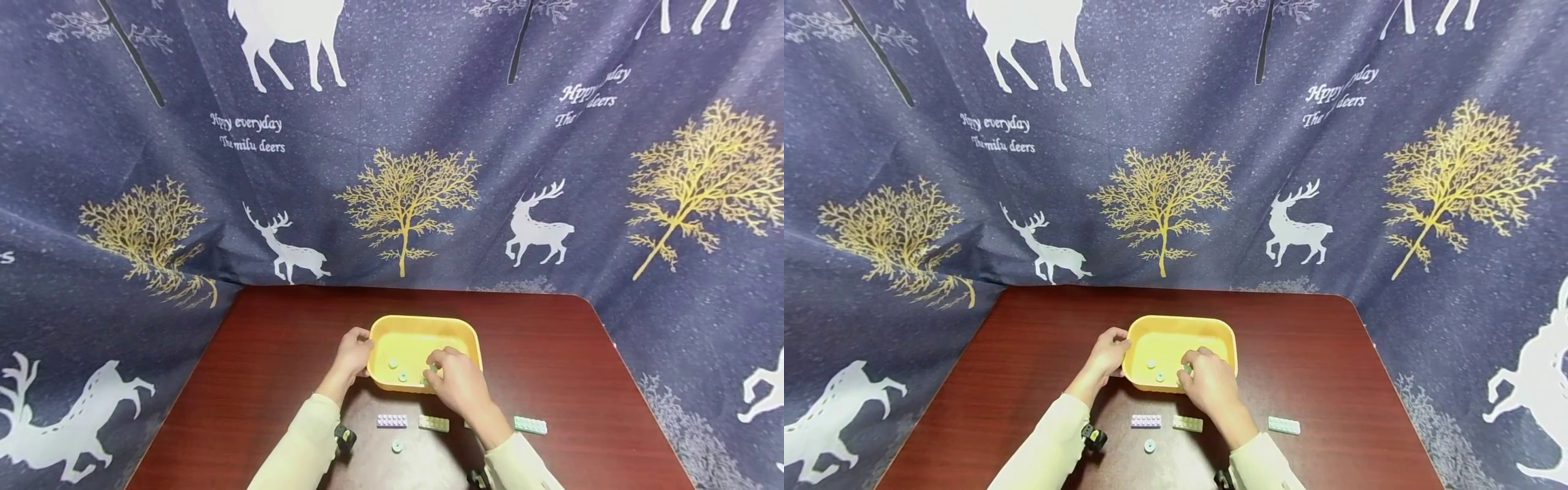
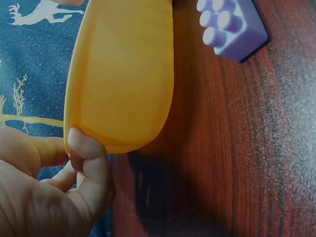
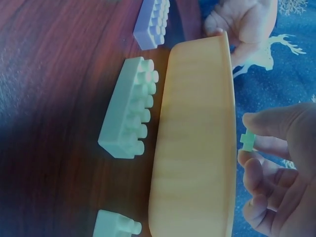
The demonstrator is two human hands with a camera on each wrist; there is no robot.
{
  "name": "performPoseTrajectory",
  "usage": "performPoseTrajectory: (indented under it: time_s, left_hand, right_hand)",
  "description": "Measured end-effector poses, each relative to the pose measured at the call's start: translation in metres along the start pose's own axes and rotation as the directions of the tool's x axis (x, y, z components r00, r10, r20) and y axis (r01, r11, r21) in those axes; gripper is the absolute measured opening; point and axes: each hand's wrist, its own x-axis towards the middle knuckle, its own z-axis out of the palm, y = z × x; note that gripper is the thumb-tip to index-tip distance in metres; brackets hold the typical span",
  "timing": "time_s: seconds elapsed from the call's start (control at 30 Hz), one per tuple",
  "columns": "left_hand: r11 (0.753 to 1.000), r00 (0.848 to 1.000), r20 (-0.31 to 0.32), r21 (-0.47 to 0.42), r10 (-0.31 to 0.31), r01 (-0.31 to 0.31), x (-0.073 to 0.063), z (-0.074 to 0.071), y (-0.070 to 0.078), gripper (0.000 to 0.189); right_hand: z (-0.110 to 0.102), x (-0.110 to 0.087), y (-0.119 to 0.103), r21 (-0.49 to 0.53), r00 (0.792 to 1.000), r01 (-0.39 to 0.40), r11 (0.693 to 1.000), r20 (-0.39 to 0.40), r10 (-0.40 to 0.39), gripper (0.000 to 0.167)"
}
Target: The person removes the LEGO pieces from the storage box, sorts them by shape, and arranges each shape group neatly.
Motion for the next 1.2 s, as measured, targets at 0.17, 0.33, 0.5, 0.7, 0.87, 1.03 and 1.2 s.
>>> performPoseTrajectory:
  time_s: [0.17,0.33,0.5,0.7,0.87,1.03,1.2]
  left_hand:
    - [1.000,1.000,-0.002,-0.001,-0.005,0.005,0.000,-0.001,0.000,0.029]
    - [1.000,1.000,-0.009,-0.009,-0.005,0.005,0.000,-0.001,0.000,0.028]
    - [1.000,1.000,-0.014,-0.012,-0.012,0.011,0.000,-0.001,-0.001,0.028]
    - [1.000,1.000,-0.015,-0.010,-0.012,0.012,0.001,-0.001,0.000,0.028]
    - [1.000,1.000,-0.013,-0.010,-0.008,0.008,0.001,-0.001,0.000,0.028]
    - [1.000,1.000,-0.008,-0.015,-0.009,0.009,0.000,-0.001,0.000,0.028]
    - [1.000,1.000,-0.009,-0.009,-0.007,0.007,0.000,0.000,-0.001,0.028]
  right_hand:
    - [-0.002,-0.006,-0.002,0.007,1.000,-0.004,1.000,0.008,0.004,0.013]
    - [-0.002,-0.013,-0.004,0.014,1.000,-0.002,1.000,-0.004,0.002,0.014]
    - [-0.003,-0.021,-0.007,0.016,1.000,-0.017,1.000,-0.002,0.017,0.015]
    - [-0.006,-0.031,-0.012,0.009,0.999,-0.009,1.000,0.034,0.008,0.015]
    - [-0.001,-0.040,-0.016,-0.002,0.999,0.006,1.000,0.053,-0.006,0.016]
    - [0.006,-0.049,-0.019,0.002,0.997,0.028,1.000,0.070,-0.028,0.018]
    - [0.011,-0.055,-0.019,0.022,0.994,0.037,0.999,0.099,-0.039,0.018]
